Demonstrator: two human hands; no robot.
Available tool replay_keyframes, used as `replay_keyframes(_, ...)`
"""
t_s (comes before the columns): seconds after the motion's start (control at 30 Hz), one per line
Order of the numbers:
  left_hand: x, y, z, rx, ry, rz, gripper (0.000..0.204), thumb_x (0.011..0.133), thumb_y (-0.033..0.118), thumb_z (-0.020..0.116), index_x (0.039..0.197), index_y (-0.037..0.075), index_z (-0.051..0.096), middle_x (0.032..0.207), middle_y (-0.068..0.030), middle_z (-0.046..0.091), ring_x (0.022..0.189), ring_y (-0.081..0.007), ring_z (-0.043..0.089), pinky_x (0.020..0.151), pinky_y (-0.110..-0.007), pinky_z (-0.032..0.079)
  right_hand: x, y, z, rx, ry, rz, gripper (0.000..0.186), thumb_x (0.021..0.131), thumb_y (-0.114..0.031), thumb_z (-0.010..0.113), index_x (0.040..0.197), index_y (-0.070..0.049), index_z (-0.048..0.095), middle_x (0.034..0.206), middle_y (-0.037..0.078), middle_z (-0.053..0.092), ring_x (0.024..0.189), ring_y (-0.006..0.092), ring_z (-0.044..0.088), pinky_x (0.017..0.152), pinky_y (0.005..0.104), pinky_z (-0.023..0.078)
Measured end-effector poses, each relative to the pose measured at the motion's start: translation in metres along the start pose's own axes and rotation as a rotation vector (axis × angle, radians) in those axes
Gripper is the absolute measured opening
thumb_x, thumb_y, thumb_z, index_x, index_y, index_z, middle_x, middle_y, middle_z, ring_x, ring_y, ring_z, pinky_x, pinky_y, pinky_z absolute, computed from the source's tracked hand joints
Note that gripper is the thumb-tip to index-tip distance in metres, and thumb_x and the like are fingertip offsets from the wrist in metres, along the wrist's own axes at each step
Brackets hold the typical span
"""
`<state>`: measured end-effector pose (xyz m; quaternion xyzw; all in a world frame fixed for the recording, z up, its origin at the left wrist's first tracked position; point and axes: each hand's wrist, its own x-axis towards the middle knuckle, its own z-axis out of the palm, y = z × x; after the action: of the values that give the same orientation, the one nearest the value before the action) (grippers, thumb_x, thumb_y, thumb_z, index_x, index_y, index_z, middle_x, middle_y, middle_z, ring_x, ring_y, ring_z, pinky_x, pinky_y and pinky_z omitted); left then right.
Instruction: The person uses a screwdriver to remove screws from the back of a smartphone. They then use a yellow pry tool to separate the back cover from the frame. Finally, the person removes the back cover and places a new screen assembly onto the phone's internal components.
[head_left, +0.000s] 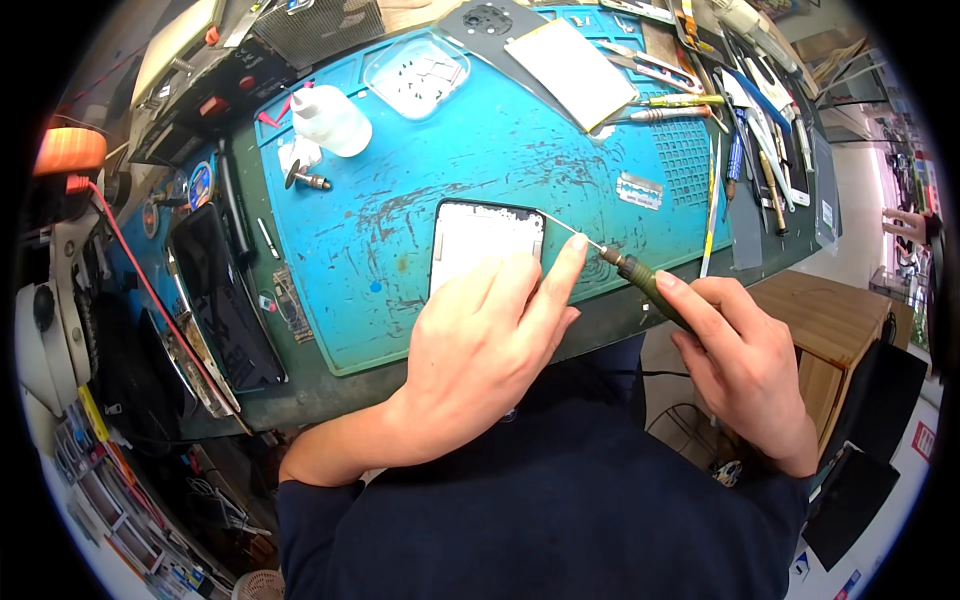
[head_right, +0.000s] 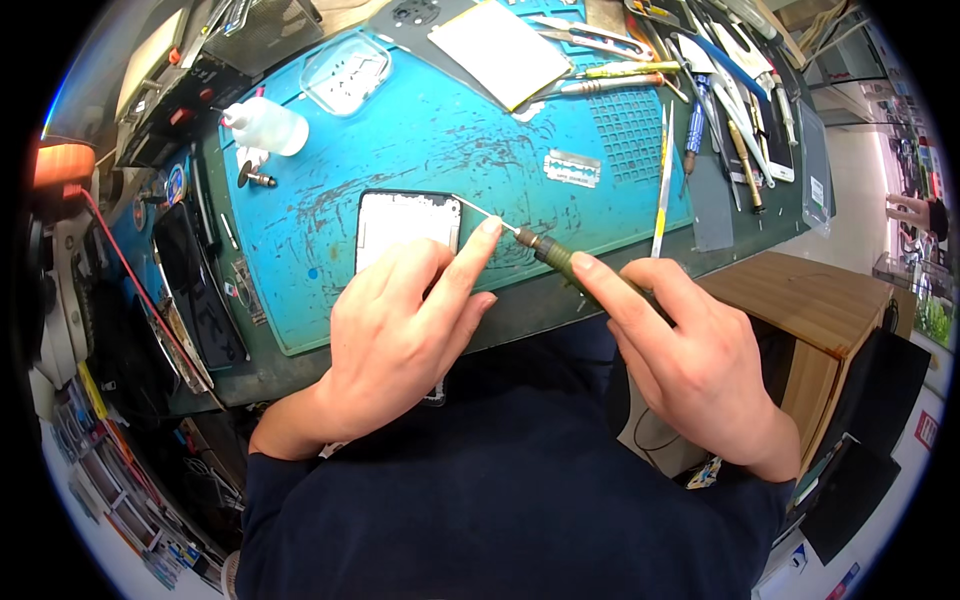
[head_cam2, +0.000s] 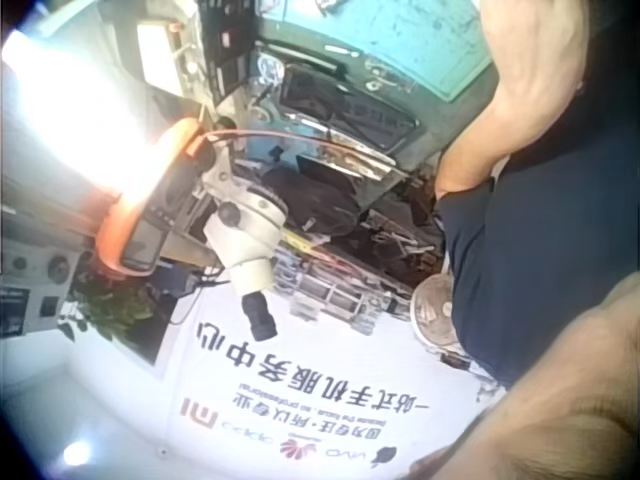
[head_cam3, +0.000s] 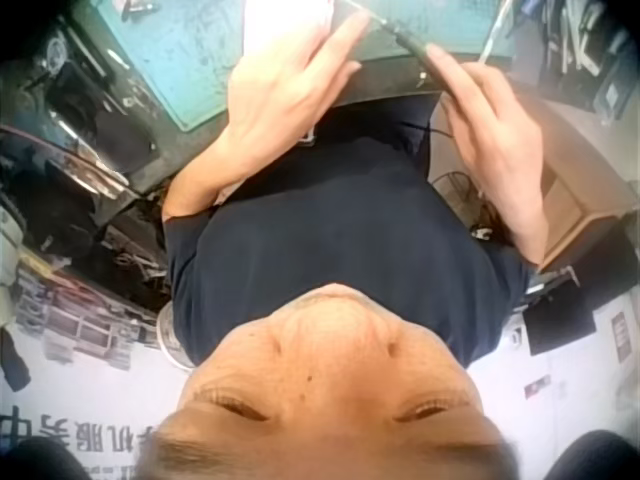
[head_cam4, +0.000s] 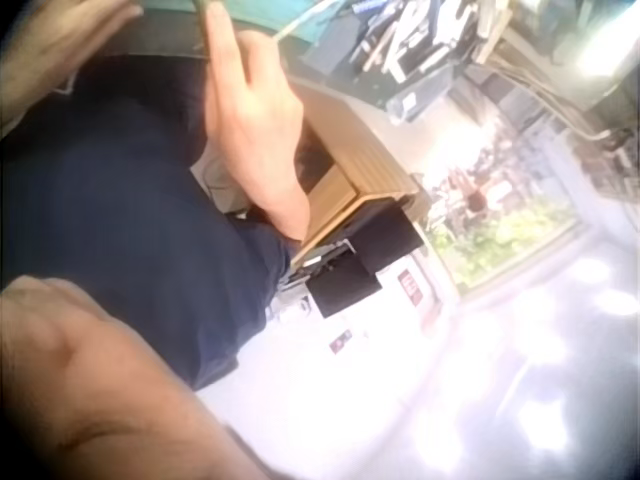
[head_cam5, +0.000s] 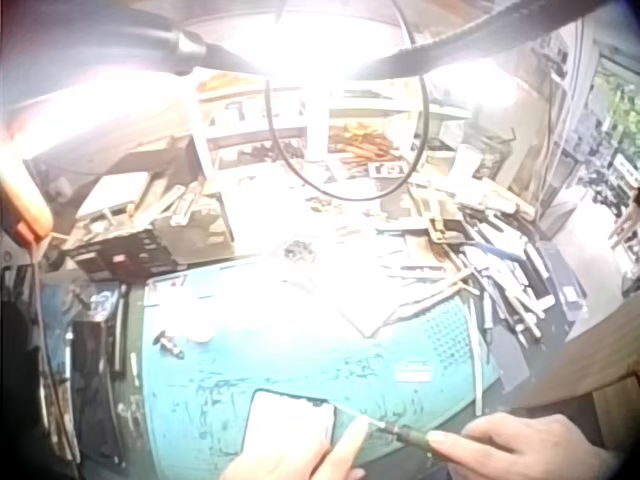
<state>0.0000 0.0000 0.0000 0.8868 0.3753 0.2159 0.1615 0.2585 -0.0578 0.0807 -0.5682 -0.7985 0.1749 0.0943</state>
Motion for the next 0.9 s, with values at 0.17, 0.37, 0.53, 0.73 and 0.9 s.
replay_keyframes(0.17,0.0026,0.001,0.0014,-0.01,0.005,0.004,0.067,0.086,0.018,0.084,0.149,0.009,0.068,0.097,-0.0045,0.058,0.081,-0.0221,0.061,0.071,-0.037,0.051,0.0002,0.0018,0.0005,-0.036,0.036,-0.02,0.061,0.085,0.004,0.079,0.144,-0.01,0.071,0.106,0.009,0.065,0.08,0.027,0.07,0.065,0.0379,0.057)
replay_keyframes(0.37,0.0022,-0.0001,0.0009,-0.012,-0.003,0.004,0.067,0.086,0.018,0.084,0.15,0.008,0.067,0.096,-0.0044,0.058,0.081,-0.0222,0.061,0.071,-0.037,0.051,0.0013,0.0011,-0.0018,-0.026,0.002,-0.009,0.063,0.081,0.011,0.079,0.141,-0.006,0.071,0.112,0.013,0.07,0.082,0.0307,0.072,0.067,0.0395,0.058)
replay_keyframes(0.53,0.0013,0.0004,0.001,0.002,0.0,-0.004,0.068,0.084,0.017,0.085,0.149,0.009,0.068,0.096,-0.0042,0.058,0.081,-0.022,0.061,0.072,-0.037,0.051,0.002,0.0002,-0.0015,-0.022,0.0,-0.003,0.063,0.081,0.011,0.078,0.141,-0.006,0.071,0.111,0.013,0.069,0.083,0.0305,0.072,0.068,0.0398,0.057)
replay_keyframes(0.73,0.0022,0.0008,0.0004,0.004,0.0,-0.007,0.067,0.084,0.016,0.085,0.149,0.008,0.068,0.095,-0.0042,0.057,0.081,-0.0218,0.061,0.071,-0.036,0.051,0.0029,-0.0004,-0.0016,-0.032,-0.006,0.004,0.062,0.082,0.012,0.077,0.141,-0.006,0.071,0.111,0.013,0.069,0.085,0.0306,0.072,0.069,0.0406,0.057)
replay_keyframes(0.9,0.0027,0.0004,0.0011,0.017,0.018,-0.004,0.065,0.085,0.018,0.085,0.147,0.007,0.069,0.093,-0.004,0.054,0.08,-0.0205,0.059,0.069,-0.035,0.05,0.0045,-0.0028,-0.0028,-0.072,-0.026,0.005,0.061,0.083,0.011,0.077,0.142,-0.006,0.071,0.111,0.013,0.068,0.086,0.0312,0.072,0.07,0.0413,0.057)
